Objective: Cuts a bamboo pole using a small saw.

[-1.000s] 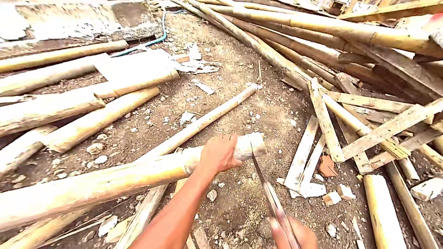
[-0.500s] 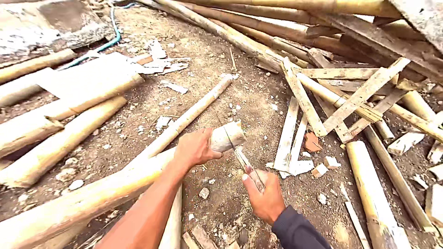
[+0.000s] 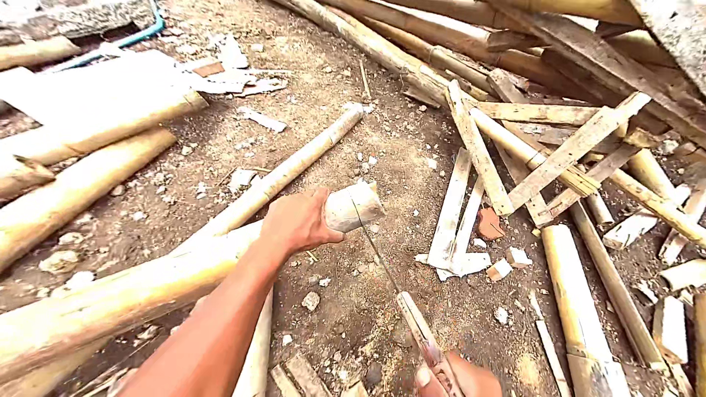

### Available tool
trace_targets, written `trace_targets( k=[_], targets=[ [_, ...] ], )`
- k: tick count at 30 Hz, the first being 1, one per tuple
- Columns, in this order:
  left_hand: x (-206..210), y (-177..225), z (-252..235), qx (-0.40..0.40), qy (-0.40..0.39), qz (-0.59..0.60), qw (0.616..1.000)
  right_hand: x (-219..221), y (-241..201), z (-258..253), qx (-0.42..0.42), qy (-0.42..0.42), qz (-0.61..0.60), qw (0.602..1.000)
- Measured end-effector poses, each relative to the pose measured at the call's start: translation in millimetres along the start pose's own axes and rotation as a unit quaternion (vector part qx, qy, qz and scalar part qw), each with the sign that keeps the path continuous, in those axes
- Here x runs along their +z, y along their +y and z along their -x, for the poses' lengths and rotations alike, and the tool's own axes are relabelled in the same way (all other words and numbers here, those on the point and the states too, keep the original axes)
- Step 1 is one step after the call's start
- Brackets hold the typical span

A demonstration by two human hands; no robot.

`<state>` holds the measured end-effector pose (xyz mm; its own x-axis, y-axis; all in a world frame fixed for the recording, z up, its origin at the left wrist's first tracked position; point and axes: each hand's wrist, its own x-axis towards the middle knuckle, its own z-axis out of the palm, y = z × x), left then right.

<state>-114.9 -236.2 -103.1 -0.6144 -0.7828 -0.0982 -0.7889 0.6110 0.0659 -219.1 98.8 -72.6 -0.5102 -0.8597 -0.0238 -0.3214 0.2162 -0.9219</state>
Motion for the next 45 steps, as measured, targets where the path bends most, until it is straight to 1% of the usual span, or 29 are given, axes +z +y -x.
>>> trace_targets(
  k=[2,3,5,6,9,10,11,12,13,15,16,18,20,21,22,25,26,28,30,31,32,35,36,39,40,41,42,44,45],
  targets=[
    [4.5,3.7,4.1,0.004,0.002,0.003,1.000,18.7,4.5,-28.9,0.000,-0.001,-0.009,1.000],
    [7.4,7.5,7.1,0.012,0.003,0.006,1.000,32.5,8.5,-58.4,0.015,-0.008,-0.011,1.000],
    [0.6,1.5,-0.9,0.013,0.009,0.004,1.000,42.5,-2.4,-111.6,0.045,-0.043,-0.008,0.998],
    [-1.6,-5.0,-4.0,0.010,0.003,0.003,1.000,42.0,-4.6,-108.2,0.044,-0.048,-0.008,0.998],
    [2.3,-4.7,-2.2,0.000,-0.015,0.000,1.000,14.8,-8.7,-23.5,0.015,0.000,-0.011,1.000],
    [2.6,-3.2,-0.8,-0.008,-0.014,0.000,1.000,9.1,-10.0,-10.5,0.012,0.002,-0.014,1.000],
    [3.6,-1.6,2.3,-0.010,-0.012,0.000,1.000,14.1,-7.7,-15.4,0.006,0.002,-0.023,1.000],
    [4.3,0.5,4.9,-0.006,-0.009,0.004,1.000,26.7,-1.6,-34.2,0.004,0.001,-0.022,1.000],
    [6.7,5.1,7.7,0.005,-0.006,0.008,1.000,38.3,3.9,-62.3,0.015,-0.006,-0.010,1.000],
    [0.9,3.0,2.1,0.014,0.010,0.014,1.000,42.7,-8.4,-115.8,0.056,-0.055,0.007,0.997],
    [-2.4,-3.5,-0.5,0.012,0.008,0.015,1.000,41.1,-11.0,-114.8,0.056,-0.064,0.008,0.996],
    [2.8,-4.5,1.6,0.006,-0.015,0.010,1.000,26.1,-4.5,-56.3,0.019,-0.024,0.005,1.000],
    [4.4,-5.4,-1.0,0.001,-0.005,0.009,1.000,7.9,-8.9,-13.3,0.014,0.002,-0.017,1.000],
    [6.1,-4.8,1.6,0.000,0.000,0.010,1.000,9.1,-9.2,-15.5,0.015,0.003,-0.024,1.000],
    [5.8,-4.0,2.3,0.001,-0.001,0.013,1.000,18.6,-7.2,-33.3,0.018,0.000,-0.018,1.000],
    [4.6,2.3,2.4,0.023,0.012,0.031,0.999,39.8,-10.6,-114.6,0.063,-0.049,0.022,0.997],
    [-1.0,-3.5,-0.6,0.023,0.016,0.036,0.999,40.9,-14.6,-121.8,0.064,-0.061,0.019,0.996],
    [1.8,-4.3,2.6,0.020,-0.006,0.036,0.999,31.2,-2.7,-74.2,0.035,-0.033,-0.005,0.999],
    [1.8,-2.9,-0.6,0.012,0.002,0.030,0.999,15.3,-2.0,-32.5,0.006,-0.006,-0.031,0.999],
    [2.5,-2.3,0.6,0.008,0.006,0.025,1.000,14.8,-1.6,-33.6,0.001,-0.004,-0.032,0.999],
    [2.5,-0.7,1.4,0.007,0.007,0.024,1.000,21.2,1.2,-48.3,0.002,-0.005,-0.023,1.000],
    [1.3,-1.1,1.7,0.020,0.005,0.038,0.999,38.5,-5.9,-115.2,0.061,-0.054,0.002,0.997],
    [-3.1,-6.1,-1.9,0.020,0.004,0.034,0.999,38.5,-8.7,-117.8,0.059,-0.060,0.003,0.996],
    [-4.9,-3.8,-1.6,0.018,-0.012,0.030,0.999,21.8,-6.1,-41.7,0.008,-0.003,-0.025,1.000],
    [-4.8,-5.4,-2.5,0.013,-0.006,0.028,1.000,13.3,-9.4,-22.4,0.013,0.002,-0.031,0.999],
    [-2.9,-4.8,-2.2,0.011,0.000,0.027,1.000,10.1,-9.4,-20.5,0.017,0.000,-0.025,1.000],
    [-1.6,-2.8,-0.8,0.010,0.003,0.029,1.000,16.6,-5.5,-32.9,0.018,-0.003,-0.015,1.000],
    [1.9,2.6,5.2,0.024,0.004,0.032,0.999,39.8,3.9,-84.9,0.037,-0.021,0.007,0.999],
    [-2.3,0.3,1.9,0.023,0.004,0.032,0.999,45.8,0.1,-110.2,0.046,-0.039,0.010,0.998]
  ],
)
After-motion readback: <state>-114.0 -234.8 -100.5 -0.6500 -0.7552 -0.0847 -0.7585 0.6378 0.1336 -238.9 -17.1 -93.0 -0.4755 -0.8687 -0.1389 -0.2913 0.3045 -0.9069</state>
